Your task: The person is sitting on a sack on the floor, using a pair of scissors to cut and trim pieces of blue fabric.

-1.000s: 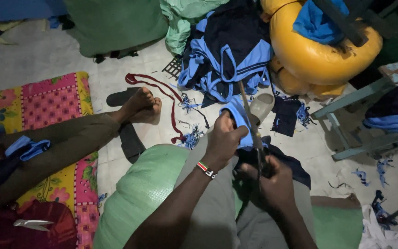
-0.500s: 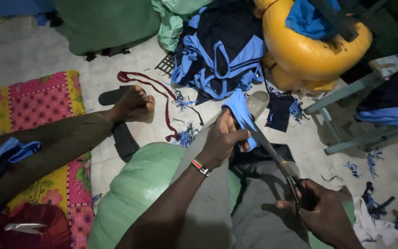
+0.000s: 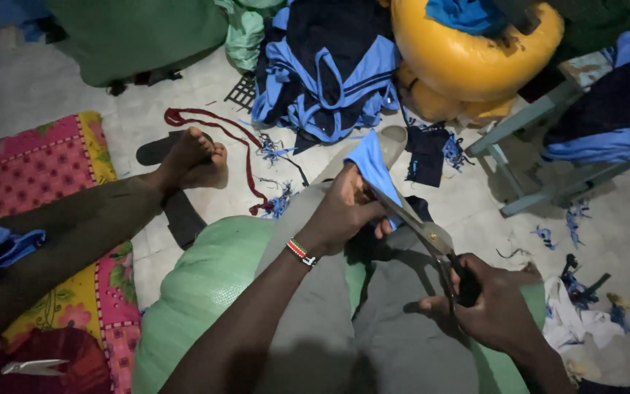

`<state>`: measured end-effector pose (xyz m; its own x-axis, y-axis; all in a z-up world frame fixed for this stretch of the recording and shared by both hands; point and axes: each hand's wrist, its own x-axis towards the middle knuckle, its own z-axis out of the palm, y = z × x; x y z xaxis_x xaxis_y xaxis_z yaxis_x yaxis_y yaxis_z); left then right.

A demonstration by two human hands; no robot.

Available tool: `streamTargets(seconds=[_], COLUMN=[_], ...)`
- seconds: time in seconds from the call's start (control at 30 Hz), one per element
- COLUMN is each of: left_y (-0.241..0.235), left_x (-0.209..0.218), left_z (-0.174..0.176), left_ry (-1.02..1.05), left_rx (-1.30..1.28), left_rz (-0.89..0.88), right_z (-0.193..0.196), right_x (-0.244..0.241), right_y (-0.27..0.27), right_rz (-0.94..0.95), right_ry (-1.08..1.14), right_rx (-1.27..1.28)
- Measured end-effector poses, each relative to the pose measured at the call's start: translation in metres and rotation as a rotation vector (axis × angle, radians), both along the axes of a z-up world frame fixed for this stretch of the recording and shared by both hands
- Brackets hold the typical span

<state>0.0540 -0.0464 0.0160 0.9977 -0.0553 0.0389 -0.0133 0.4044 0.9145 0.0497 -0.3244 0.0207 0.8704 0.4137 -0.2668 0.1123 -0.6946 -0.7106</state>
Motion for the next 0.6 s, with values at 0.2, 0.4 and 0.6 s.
streamTargets(seconds=[0.2, 0.4, 0.6], left_y=[-0.003, -0.005, -0.007], left_x=[0.0, -0.003, -0.002], left_z=[-0.005, -0.01, -0.003], left_ry=[0.044, 0.012, -0.046], left_rx=[-0.065, -0.023, 0.05], left_rz=[0.004, 0.011, 0.024], right_z=[-0.004, -0.001, 0.012], right_x=[0.01, 0.004, -0.006], right_y=[-0.006, -0.018, -0.01], right_rz=[0.108, 0.096, -0.01], right_ry=[-0.016, -0.044, 0.03], right_rx=[-0.126, -0.197, -0.006])
